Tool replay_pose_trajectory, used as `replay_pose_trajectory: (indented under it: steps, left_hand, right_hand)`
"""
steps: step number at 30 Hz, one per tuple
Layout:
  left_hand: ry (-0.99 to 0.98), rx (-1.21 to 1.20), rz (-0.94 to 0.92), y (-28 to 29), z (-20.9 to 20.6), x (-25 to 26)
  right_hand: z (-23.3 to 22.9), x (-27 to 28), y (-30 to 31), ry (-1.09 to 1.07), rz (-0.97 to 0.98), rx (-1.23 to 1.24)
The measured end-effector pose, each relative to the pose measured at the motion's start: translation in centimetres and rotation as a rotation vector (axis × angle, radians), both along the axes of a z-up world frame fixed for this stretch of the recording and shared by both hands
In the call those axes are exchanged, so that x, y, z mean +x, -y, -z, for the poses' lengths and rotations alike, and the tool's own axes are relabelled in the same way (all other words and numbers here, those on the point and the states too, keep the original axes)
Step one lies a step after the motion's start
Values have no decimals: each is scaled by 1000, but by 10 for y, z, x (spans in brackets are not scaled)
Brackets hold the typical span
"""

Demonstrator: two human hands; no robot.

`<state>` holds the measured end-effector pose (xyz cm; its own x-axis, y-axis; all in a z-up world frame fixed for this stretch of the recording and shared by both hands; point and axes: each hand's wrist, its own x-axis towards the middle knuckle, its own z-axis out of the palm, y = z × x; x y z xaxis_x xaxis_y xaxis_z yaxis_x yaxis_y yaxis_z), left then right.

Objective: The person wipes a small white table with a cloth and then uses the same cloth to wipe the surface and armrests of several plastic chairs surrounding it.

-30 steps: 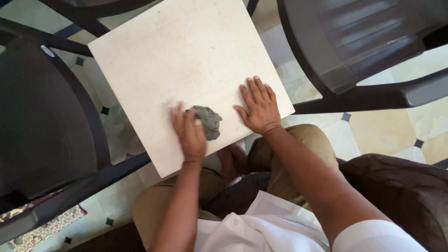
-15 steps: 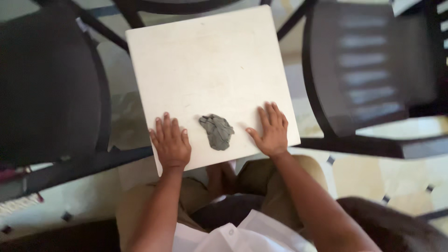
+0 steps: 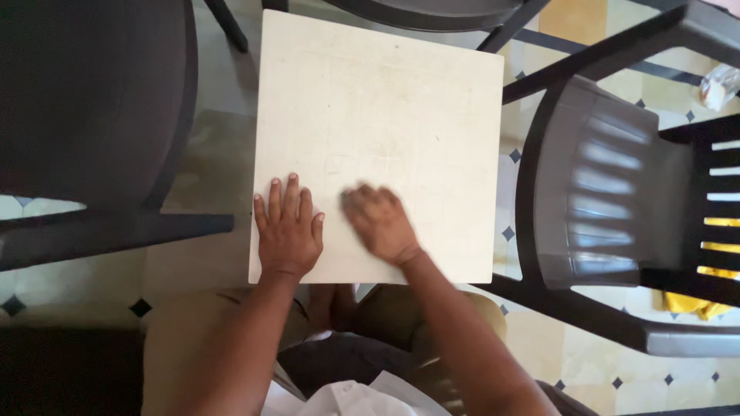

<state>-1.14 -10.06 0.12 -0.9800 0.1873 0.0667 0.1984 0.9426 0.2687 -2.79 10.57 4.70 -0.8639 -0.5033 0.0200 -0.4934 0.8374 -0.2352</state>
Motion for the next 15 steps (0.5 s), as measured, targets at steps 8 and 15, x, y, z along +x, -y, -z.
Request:
replay_pose_trajectory:
  steps: [8,15]
  left_hand:
    - [-47,10,1,0,-3,1]
    - [-24,19,-4,0,-2,0]
  right_hand:
    - [30,-79,-95,-410,379,-122]
    - [52,-20,-64,-298,492,-221]
